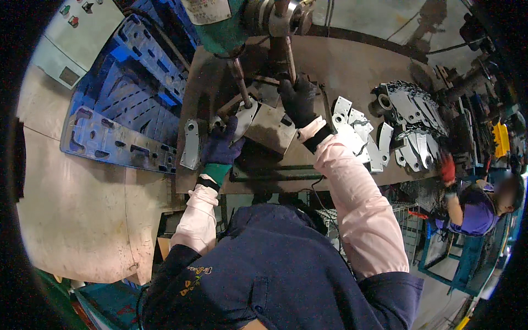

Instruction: The recorder uses a bench drill to drill holes in metal plates.

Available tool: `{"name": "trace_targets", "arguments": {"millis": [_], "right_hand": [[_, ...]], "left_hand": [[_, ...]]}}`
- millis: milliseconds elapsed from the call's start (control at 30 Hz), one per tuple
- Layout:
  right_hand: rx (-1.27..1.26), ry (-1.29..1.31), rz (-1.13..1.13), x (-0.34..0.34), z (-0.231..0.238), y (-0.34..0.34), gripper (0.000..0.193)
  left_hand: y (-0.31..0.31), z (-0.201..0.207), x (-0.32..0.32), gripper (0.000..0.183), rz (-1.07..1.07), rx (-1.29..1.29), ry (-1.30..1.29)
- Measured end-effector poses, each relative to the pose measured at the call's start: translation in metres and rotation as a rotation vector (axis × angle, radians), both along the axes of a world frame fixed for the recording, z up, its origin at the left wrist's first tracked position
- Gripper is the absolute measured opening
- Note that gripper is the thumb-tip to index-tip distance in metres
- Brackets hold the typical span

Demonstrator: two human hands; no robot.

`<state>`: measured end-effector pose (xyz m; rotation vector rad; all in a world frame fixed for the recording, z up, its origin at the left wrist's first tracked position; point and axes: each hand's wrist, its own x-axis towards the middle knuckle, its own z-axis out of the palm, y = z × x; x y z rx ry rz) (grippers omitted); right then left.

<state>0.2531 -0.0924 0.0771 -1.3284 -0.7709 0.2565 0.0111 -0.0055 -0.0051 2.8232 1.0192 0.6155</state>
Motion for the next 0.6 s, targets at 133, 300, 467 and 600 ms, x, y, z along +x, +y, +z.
{"name": "trace_targets", "arguments": {"millis": [133,300,467,600], "right_hand": [[-0.050,-0.088,-0.017,0.026,-0.028,0.008,0.015],[-0.129,0.029,0.096,0.021,-0.007,0.001,0.020],[-0.144,-0.081,0.006,0.010,0.012,0.001,0.018],[-0.120,-0.215,-0.092,0.024,-0.002,0.008,0.017]], "left_hand": [[0.006,-0.004,-0.001,0.068,-0.071,0.002,-0.012],[0.007,-0.009,-0.006,0.068,-0.076,-0.049,-0.015],[0.008,-0.015,-0.009,0.069,-0.085,-0.022,-0.047],[0.005,0.004,-0.002,0.073,-0.076,-0.098,0.044]]}}
